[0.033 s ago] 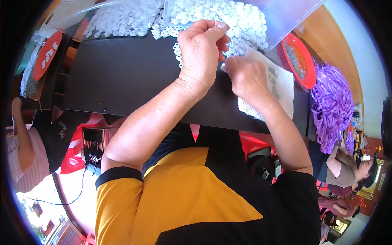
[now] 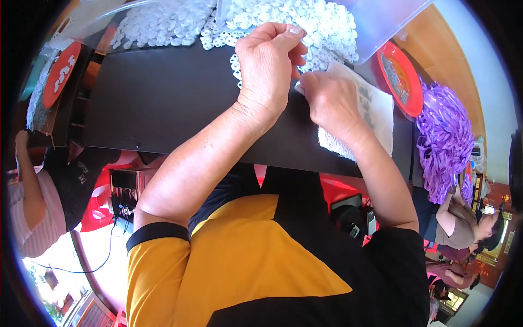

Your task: The recorder is picking up small white plastic components from a large bin, inspecting them while wiping them with a small white cloth, and then placing them in a tray.

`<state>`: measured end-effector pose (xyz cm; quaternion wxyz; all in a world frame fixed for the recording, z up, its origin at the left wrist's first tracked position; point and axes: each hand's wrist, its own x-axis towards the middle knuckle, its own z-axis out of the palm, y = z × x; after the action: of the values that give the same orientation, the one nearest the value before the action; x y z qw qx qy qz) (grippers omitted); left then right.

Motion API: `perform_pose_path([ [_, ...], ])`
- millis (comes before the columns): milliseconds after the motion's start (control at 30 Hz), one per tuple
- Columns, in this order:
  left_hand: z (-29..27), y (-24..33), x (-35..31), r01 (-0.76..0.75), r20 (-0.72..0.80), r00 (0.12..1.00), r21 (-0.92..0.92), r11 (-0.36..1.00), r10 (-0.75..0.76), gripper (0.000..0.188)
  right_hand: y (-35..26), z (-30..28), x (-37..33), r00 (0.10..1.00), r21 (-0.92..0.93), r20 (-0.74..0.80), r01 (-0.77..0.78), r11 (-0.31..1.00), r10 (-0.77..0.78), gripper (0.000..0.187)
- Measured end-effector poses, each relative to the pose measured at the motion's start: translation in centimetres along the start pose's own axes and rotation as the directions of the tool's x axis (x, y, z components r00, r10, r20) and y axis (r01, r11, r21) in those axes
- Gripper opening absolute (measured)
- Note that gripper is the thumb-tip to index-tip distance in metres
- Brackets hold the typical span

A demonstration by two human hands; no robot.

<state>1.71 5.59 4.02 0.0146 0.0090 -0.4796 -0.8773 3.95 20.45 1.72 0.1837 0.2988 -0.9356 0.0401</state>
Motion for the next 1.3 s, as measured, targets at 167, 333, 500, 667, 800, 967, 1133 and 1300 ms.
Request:
perform_pose_path([
  [167,0.3,-0.1,0.1,-0.030,0.001,1.000,-0.004,1.000,0.030,0.012,0.2,-0.4,0.2,0.998,0.000,0.065,-0.005,1.000,0.005,0.008],
  [333,-0.1,-0.8,0.5,-0.015,-0.023,1.000,0.004,1.000,0.015,0.011,0.0,-0.3,0.5,0.989,-0.001,0.143,-0.043,0.999,0.043,0.011],
  [500,-0.4,-1.1,0.8,-0.028,-0.001,1.000,0.080,0.996,0.028,0.014,-0.1,-0.8,1.0,0.960,0.014,0.234,-0.160,0.987,0.153,0.013],
  [667,-0.4,-1.6,1.0,-0.020,0.190,0.981,0.282,0.959,-0.035,0.020,3.2,-2.0,0.1,0.853,0.828,0.333,-0.468,0.307,0.402,0.017],
  [800,0.2,-1.0,-0.1,-0.081,0.402,0.910,0.406,0.910,-0.098,0.027,4.0,-4.5,-0.8,0.867,0.903,0.307,-0.396,0.169,0.393,0.020],
  [967,0.5,-0.8,-0.7,-0.190,0.480,0.873,0.486,0.853,-0.079,0.022,4.4,-5.4,-1.7,0.875,0.907,0.340,-0.402,0.125,0.346,0.021],
  [1133,0.6,-1.8,-1.1,-0.342,0.542,0.837,0.408,0.847,0.077,0.024,4.2,-5.2,-1.7,0.878,0.918,0.344,-0.389,0.077,0.333,0.021],
  [1300,0.7,-1.6,-1.7,-0.475,0.552,0.810,0.418,0.774,0.199,0.021,3.8,-5.5,-2.0,0.884,0.933,0.343,-0.360,-0.003,0.318,0.020],
])
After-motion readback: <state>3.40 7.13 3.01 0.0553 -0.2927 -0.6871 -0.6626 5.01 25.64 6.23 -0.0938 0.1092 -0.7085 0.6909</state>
